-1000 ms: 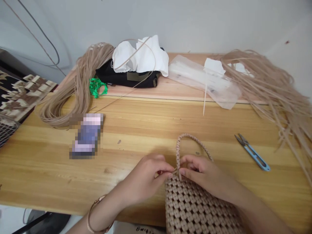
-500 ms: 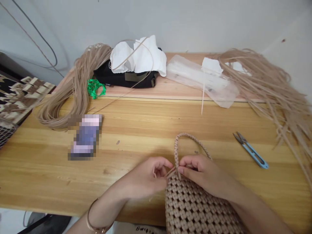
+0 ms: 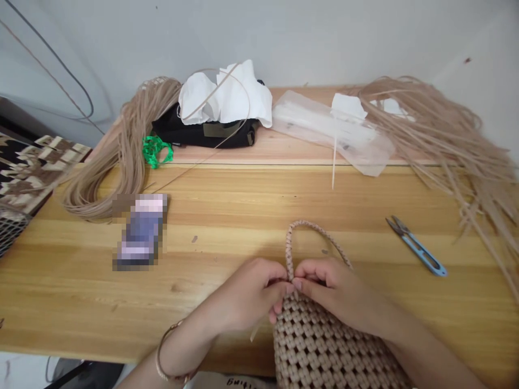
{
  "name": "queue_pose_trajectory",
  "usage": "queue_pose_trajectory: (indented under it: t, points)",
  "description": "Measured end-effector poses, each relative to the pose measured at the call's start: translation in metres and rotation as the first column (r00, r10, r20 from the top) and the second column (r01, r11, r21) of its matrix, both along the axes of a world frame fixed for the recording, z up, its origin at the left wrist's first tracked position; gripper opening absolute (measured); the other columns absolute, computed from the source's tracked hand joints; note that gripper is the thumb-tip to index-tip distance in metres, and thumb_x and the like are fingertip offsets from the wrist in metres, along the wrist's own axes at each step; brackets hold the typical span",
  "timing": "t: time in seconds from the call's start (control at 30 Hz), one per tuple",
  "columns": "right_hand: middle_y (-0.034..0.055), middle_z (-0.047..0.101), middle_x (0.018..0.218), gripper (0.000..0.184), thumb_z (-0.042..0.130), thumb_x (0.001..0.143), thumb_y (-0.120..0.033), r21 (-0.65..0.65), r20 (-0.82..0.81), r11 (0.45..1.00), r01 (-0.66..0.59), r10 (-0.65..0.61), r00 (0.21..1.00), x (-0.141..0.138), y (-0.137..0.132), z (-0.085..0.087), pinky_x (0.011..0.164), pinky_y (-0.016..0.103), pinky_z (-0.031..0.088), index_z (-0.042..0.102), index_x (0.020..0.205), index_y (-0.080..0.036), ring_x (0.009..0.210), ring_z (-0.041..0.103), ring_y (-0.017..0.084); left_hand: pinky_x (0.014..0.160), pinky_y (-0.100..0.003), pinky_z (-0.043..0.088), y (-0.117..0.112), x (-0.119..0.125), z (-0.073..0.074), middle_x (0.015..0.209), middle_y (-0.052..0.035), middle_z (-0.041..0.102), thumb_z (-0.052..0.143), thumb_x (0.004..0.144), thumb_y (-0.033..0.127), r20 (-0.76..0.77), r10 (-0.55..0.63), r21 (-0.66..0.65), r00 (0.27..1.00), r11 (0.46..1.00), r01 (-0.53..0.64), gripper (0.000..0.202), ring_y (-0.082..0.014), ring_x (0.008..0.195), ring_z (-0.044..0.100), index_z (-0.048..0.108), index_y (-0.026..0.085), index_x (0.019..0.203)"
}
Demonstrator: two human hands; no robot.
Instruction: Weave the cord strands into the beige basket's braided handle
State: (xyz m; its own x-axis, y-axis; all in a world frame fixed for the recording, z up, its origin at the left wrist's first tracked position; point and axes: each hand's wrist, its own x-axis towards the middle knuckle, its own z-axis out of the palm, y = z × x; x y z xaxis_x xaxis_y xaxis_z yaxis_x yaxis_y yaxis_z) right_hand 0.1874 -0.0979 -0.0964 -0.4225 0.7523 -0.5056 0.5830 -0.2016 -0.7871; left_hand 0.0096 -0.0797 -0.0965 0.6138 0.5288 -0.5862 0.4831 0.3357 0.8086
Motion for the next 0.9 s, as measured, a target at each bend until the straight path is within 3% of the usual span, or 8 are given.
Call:
queue_pose_trajectory:
  t: [0.13,0.33,0.4,0.53,0.7,0.9]
  points:
    - [-0.0036,0.052,0.065,0.021,0.044,0.087,-0.025,-0.007,-0.03,0.999,-0.049,0.049,0.998,0.005,0.002,0.0,0.056,0.023,0.034,0.055,0.071,-0.019,0.062,0.046,0.012,0.046,-0.019,0.037,-0.004,-0.002,-0.007,0.05,0.0046,0.047,0.041,0.081,0.02,0.034,0.041,0.008,0.999,0.999,-0.041,0.028,-0.0081,0.045,0.048,0.044,0.017,0.054]
    - [-0.0005,0.061,0.077,0.022,0.04,0.09,-0.023,-0.016,-0.048,0.994,-0.108,0.107,0.993,0.007,0.003,0.003,0.062,0.025,0.037,0.061,0.084,-0.019,0.071,0.053,0.014,0.045,-0.019,0.036,-0.011,0.003,-0.008,0.048,0.0045,0.046,0.04,0.081,0.021,-0.039,0.094,0.122,0.995,0.989,-0.089,0.029,-0.0083,0.044,0.045,0.045,0.017,0.053]
    - [-0.0005,0.061,0.077,0.023,0.039,0.09,-0.022,-0.025,-0.043,0.995,-0.099,0.098,0.994,0.007,0.003,0.002,0.061,0.025,0.037,0.062,0.086,-0.019,0.071,0.053,0.014,0.045,-0.02,0.037,-0.011,0.003,-0.008,0.05,0.0035,0.051,0.044,0.081,0.024,-0.031,0.139,0.066,0.99,0.988,-0.137,0.027,-0.0085,0.045,0.048,0.048,0.016,0.055]
    - [-0.0018,0.056,0.071,0.024,0.038,0.09,-0.021,-0.027,-0.038,0.995,-0.092,0.091,0.995,0.007,0.002,0.004,0.059,0.025,0.036,0.061,0.08,-0.019,0.067,0.049,0.013,0.04,-0.017,0.034,-0.007,-0.002,-0.008,0.058,-0.0015,0.062,0.051,0.081,0.034,0.103,0.175,-0.171,0.979,0.973,-0.156,0.029,-0.0078,0.043,0.053,0.056,0.013,0.063]
    - [-0.003,0.048,0.067,0.025,0.037,0.091,-0.022,-0.059,-0.051,0.993,-0.102,0.099,0.994,0.009,0.003,0.007,0.059,0.024,0.033,0.06,0.08,-0.018,0.065,0.045,0.012,0.037,-0.015,0.036,-0.001,-0.013,-0.018,0.074,-0.007,0.072,0.056,0.08,0.04,0.257,0.292,-0.43,0.921,0.888,-0.162,0.028,-0.0102,0.047,0.063,0.062,0.013,0.086]
    - [-0.0049,0.042,0.065,0.024,0.038,0.091,-0.023,-0.07,-0.072,0.995,-0.074,0.069,0.995,0.011,0.002,0.006,0.058,0.022,0.031,0.053,0.074,-0.018,0.064,0.041,0.011,0.032,-0.013,0.033,0.0,-0.014,-0.025,0.059,-0.002,0.07,0.065,0.074,0.033,0.231,0.275,-0.467,0.933,0.873,-0.142,0.033,-0.0081,0.037,0.058,0.059,0.014,0.1]
